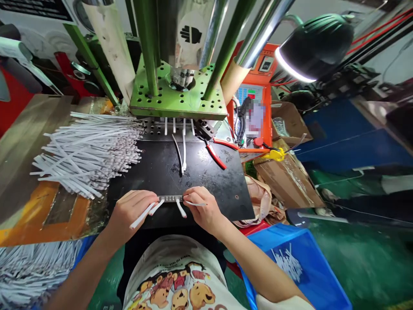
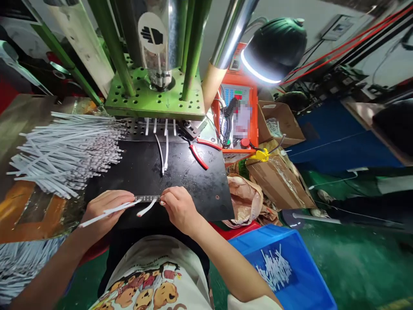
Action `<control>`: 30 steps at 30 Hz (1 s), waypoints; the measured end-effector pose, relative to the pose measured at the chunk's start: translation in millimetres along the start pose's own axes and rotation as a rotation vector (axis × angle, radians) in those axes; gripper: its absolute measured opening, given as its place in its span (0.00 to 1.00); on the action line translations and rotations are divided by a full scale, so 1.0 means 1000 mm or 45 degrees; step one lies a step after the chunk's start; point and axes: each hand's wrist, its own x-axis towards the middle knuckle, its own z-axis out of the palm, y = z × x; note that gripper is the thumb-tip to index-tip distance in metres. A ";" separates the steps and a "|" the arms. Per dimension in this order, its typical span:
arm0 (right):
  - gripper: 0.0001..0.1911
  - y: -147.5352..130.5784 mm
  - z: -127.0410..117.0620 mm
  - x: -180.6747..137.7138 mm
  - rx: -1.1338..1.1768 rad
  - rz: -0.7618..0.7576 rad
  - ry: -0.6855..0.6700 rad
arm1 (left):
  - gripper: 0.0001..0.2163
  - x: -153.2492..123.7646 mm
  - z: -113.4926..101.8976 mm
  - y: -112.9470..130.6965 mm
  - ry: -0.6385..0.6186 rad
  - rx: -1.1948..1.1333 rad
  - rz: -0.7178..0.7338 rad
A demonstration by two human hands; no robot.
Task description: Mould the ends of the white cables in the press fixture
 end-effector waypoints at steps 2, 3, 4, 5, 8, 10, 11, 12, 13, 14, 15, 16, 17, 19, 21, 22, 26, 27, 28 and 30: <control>0.06 0.001 0.001 -0.001 0.005 0.000 0.010 | 0.08 0.003 -0.003 0.001 -0.030 0.053 0.065; 0.06 0.001 0.001 -0.001 0.008 -0.005 0.019 | 0.08 0.005 -0.005 0.002 -0.031 0.077 0.087; 0.06 0.001 0.001 -0.001 0.011 -0.012 0.026 | 0.08 0.006 -0.006 0.003 -0.029 0.100 0.097; 0.05 0.001 0.001 -0.001 0.014 -0.019 0.029 | 0.08 0.006 -0.007 0.004 -0.020 0.120 0.100; 0.05 0.001 0.000 -0.001 0.016 -0.030 0.026 | 0.08 0.006 -0.007 0.006 -0.017 0.155 0.098; 0.05 0.001 0.000 -0.001 0.015 -0.029 0.029 | 0.08 0.004 -0.004 0.006 -0.012 0.181 0.113; 0.05 0.001 0.000 -0.001 0.014 -0.027 0.032 | 0.07 0.003 -0.002 0.006 -0.005 0.202 0.116; 0.05 0.000 0.001 -0.001 0.020 -0.025 0.035 | 0.07 0.001 0.000 0.006 0.011 0.225 0.114; 0.04 0.000 0.000 -0.001 0.030 -0.020 0.034 | 0.06 0.000 0.002 0.006 0.029 0.246 0.106; 0.04 0.000 0.000 -0.001 0.040 -0.012 0.026 | 0.06 -0.001 0.004 0.006 0.042 0.259 0.099; 0.04 -0.001 -0.001 -0.001 0.044 -0.002 0.003 | 0.06 -0.002 0.006 0.007 0.044 0.264 0.090; 0.04 -0.002 -0.004 0.000 0.040 0.006 -0.030 | 0.07 -0.003 0.006 0.007 0.030 0.261 0.079; 0.05 -0.002 -0.007 0.001 0.030 0.011 -0.079 | 0.07 -0.003 0.006 0.008 0.003 0.255 0.065; 0.07 -0.003 -0.017 0.004 0.014 0.000 -0.234 | 0.08 -0.001 0.000 0.009 -0.073 0.232 0.051; 0.10 -0.001 -0.033 0.011 0.021 -0.055 -0.426 | 0.10 0.003 -0.010 0.006 -0.217 0.172 0.061; 0.11 0.002 -0.041 0.017 0.025 -0.086 -0.495 | 0.11 0.008 -0.017 0.003 -0.304 0.138 0.076; 0.09 0.033 -0.072 0.057 -0.098 -0.087 -0.373 | 0.15 0.047 -0.039 -0.020 -0.368 0.192 0.089; 0.10 0.046 -0.077 0.071 -0.177 -0.058 -0.285 | 0.14 0.064 -0.042 -0.027 -0.334 0.260 0.067; 0.11 0.060 -0.081 0.088 -0.273 -0.025 -0.199 | 0.15 0.082 -0.044 -0.035 -0.337 0.340 0.033; 0.14 0.091 -0.084 0.125 -0.489 0.036 -0.059 | 0.19 0.123 -0.043 -0.051 -0.379 0.532 -0.072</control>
